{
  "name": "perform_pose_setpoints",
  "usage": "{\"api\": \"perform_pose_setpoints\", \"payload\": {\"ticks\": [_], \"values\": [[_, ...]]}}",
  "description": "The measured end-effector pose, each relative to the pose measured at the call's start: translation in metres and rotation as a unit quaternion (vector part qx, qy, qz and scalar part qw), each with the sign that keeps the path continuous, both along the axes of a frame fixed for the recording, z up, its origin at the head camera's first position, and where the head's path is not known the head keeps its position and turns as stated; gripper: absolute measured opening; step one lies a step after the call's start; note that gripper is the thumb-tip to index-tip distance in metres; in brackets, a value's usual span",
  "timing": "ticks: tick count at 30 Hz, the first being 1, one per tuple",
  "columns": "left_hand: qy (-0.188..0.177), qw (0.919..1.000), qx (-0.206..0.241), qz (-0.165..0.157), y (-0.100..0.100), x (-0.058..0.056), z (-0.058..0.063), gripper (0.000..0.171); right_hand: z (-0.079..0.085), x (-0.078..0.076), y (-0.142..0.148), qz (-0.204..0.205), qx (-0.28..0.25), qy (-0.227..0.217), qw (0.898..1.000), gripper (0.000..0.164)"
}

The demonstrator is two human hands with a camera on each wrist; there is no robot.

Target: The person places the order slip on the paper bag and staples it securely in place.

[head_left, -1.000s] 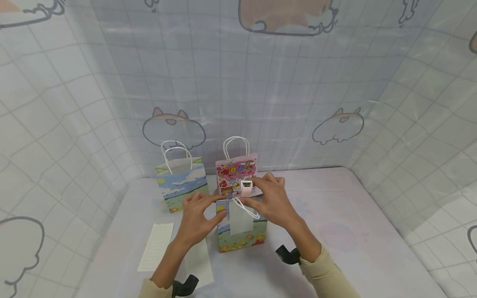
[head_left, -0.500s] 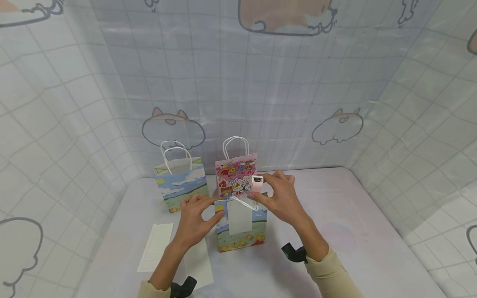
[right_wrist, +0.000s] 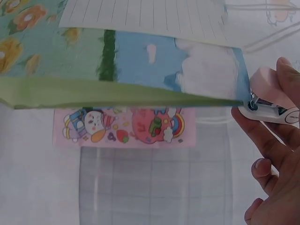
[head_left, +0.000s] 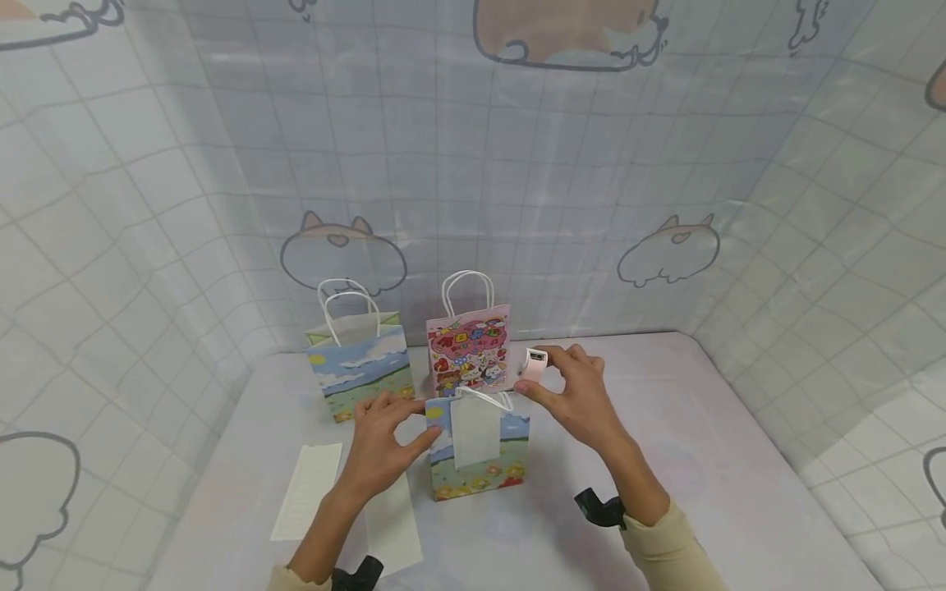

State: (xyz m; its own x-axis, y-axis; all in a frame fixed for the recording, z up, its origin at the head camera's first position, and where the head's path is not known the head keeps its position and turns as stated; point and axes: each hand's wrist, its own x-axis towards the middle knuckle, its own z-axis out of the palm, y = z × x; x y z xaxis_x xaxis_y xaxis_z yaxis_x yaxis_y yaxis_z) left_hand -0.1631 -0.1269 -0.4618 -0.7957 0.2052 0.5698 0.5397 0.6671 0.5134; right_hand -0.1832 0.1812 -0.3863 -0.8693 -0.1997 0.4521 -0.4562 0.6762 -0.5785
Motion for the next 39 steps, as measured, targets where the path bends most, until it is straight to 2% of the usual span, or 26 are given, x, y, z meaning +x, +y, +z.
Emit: {"api": "perform_pose_setpoints", "payload": {"ticks": [5, 12, 17, 23, 27, 31, 39], "values": [[0.004, 1.0000, -0.002, -0.003, -0.003, 0.000, -0.004, 0.040, -0.002, 0.001, 0.008, -0.005, -0.004, -0.003, 1.000, 0.056], [-0.029, 0.9995, -0.012, -0.005, -0.007, 0.002, -0.006, 0.038, -0.009, 0.006, 0.022, -0.036, 0.009, -0.042, 0.998, 0.060], [-0.054, 0.9983, -0.018, -0.007, -0.010, 0.004, -0.009, 0.044, -0.020, 0.008, 0.033, -0.059, 0.024, -0.065, 0.996, 0.061], [-0.085, 0.9959, -0.021, -0.019, -0.015, 0.003, -0.014, 0.051, -0.034, 0.011, 0.045, -0.069, 0.044, -0.083, 0.993, 0.063], [-0.091, 0.9952, -0.023, -0.029, -0.015, 0.001, -0.019, 0.055, -0.045, 0.014, 0.052, -0.074, 0.057, -0.099, 0.991, 0.068], [-0.085, 0.9957, -0.014, -0.035, -0.012, 0.000, -0.022, 0.056, -0.056, 0.018, 0.060, -0.075, 0.063, -0.110, 0.989, 0.065], [-0.096, 0.9949, -0.020, -0.023, 0.007, -0.003, -0.026, 0.053, -0.076, 0.025, 0.079, -0.083, 0.068, -0.133, 0.985, 0.061]]}}
